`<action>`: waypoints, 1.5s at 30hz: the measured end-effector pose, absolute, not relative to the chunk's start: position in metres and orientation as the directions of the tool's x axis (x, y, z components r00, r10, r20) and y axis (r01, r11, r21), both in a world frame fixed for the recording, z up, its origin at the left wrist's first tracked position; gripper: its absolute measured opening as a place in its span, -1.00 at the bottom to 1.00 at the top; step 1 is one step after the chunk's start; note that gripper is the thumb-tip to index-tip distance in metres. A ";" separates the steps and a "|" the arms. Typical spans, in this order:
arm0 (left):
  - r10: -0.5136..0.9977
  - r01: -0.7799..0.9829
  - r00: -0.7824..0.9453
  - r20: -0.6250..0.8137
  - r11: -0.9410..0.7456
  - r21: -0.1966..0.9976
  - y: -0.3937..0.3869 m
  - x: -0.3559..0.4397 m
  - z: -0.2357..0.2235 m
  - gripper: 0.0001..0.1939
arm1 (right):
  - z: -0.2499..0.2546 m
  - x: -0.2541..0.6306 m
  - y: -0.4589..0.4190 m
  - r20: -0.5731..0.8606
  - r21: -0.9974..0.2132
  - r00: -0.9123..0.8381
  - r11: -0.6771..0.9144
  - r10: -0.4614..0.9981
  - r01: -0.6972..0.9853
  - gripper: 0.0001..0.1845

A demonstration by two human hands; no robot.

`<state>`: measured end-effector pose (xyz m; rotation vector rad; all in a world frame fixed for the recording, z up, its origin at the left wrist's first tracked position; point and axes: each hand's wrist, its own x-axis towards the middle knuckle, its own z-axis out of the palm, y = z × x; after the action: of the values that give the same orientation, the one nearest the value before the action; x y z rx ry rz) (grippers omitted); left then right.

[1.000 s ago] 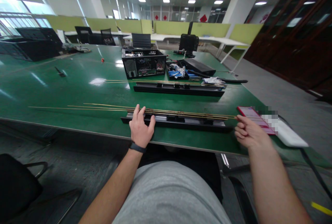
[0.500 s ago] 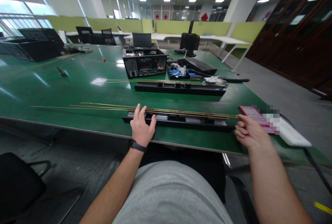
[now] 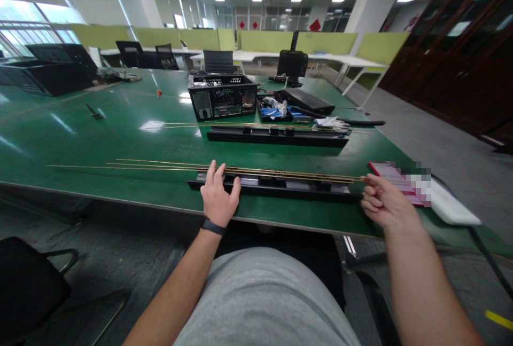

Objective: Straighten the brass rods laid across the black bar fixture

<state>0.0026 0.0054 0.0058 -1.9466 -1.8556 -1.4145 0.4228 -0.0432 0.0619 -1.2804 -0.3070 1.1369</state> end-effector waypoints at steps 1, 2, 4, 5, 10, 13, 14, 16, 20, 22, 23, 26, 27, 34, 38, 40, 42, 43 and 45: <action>0.734 0.829 -0.176 0.656 -0.250 0.501 0.006 0.003 0.006 -0.45 | 0.060 0.425 -0.043 -0.383 -0.859 0.459 -0.127 0.802 -0.495 -0.80; 0.735 0.828 -0.176 0.655 -0.250 0.503 0.006 0.002 0.006 -0.45 | 0.059 0.427 -0.043 -0.373 -0.863 0.454 -0.123 0.809 -0.490 -0.76; 0.735 0.823 -0.178 0.654 -0.252 0.508 0.006 0.003 0.006 -0.45 | 0.056 0.430 -0.043 -0.352 -0.877 0.443 -0.125 0.824 -0.464 -0.68; 0.735 0.822 -0.179 0.654 -0.254 0.510 0.006 0.003 0.006 -0.44 | 0.055 0.431 -0.043 -0.345 -0.882 0.438 -0.127 0.830 -0.454 -0.67; 0.732 0.824 -0.174 0.659 -0.259 0.505 0.005 0.003 0.007 -0.45 | 0.061 0.425 -0.045 -0.382 -0.852 0.466 -0.109 0.798 -0.513 -0.76; 0.733 0.825 -0.172 0.658 -0.258 0.502 0.006 0.003 0.006 -0.44 | 0.066 0.419 -0.045 -0.404 -0.839 0.483 -0.104 0.776 -0.534 -0.77; 0.733 0.826 -0.172 0.658 -0.257 0.502 0.006 0.003 0.006 -0.44 | 0.066 0.417 -0.045 -0.407 -0.838 0.482 -0.108 0.776 -0.534 -0.77; 0.732 0.825 -0.174 0.659 -0.257 0.503 0.006 0.003 0.005 -0.44 | 0.067 0.417 -0.045 -0.406 -0.842 0.475 -0.117 0.781 -0.526 -0.75; 0.728 0.822 -0.174 0.664 -0.264 0.504 0.006 0.003 0.005 -0.45 | 0.066 0.418 -0.043 -0.402 -0.855 0.473 -0.137 0.784 -0.499 -0.76; 0.726 0.821 -0.175 0.665 -0.265 0.506 0.006 0.002 0.005 -0.45 | 0.065 0.418 -0.043 -0.399 -0.861 0.480 -0.139 0.781 -0.489 -0.78; 0.726 0.821 -0.176 0.665 -0.264 0.506 0.006 0.002 0.005 -0.45 | 0.065 0.418 -0.043 -0.396 -0.863 0.479 -0.138 0.783 -0.487 -0.80; 0.726 0.823 -0.178 0.664 -0.260 0.505 0.006 0.002 0.005 -0.45 | 0.063 0.420 -0.044 -0.387 -0.857 0.466 -0.123 0.796 -0.501 -0.86; 0.725 0.824 -0.178 0.665 -0.260 0.504 0.006 0.002 0.005 -0.45 | 0.062 0.421 -0.044 -0.382 -0.854 0.460 -0.117 0.802 -0.507 -0.87; 0.728 0.822 -0.175 0.663 -0.262 0.505 0.006 0.003 0.006 -0.45 | 0.053 0.429 -0.043 -0.357 -0.874 0.437 -0.130 0.825 -0.468 -0.75; 0.733 0.820 -0.177 0.656 -0.259 0.511 0.006 0.002 0.006 -0.44 | 0.051 0.432 -0.042 -0.347 -0.880 0.421 -0.135 0.838 -0.455 -0.68; 0.734 0.821 -0.178 0.655 -0.256 0.510 0.006 0.002 0.006 -0.44 | 0.050 0.433 -0.043 -0.335 -0.887 0.413 -0.135 0.847 -0.441 -0.67; 0.735 0.823 -0.177 0.655 -0.254 0.508 0.006 0.002 0.006 -0.44 | 0.049 0.434 -0.044 -0.328 -0.889 0.406 -0.134 0.853 -0.437 -0.68; 0.735 0.824 -0.176 0.655 -0.254 0.506 0.006 0.002 0.006 -0.44 | 0.048 0.433 -0.045 -0.327 -0.888 0.406 -0.129 0.853 -0.442 -0.67; 0.733 0.826 -0.174 0.658 -0.255 0.503 0.006 0.002 0.006 -0.44 | 0.048 0.432 -0.047 -0.325 -0.882 0.419 -0.112 0.848 -0.459 -0.65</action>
<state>0.0022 0.0059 0.0060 -1.9507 -1.8529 -1.4184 0.4318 -0.0470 0.0477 -1.2421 -0.4069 1.1593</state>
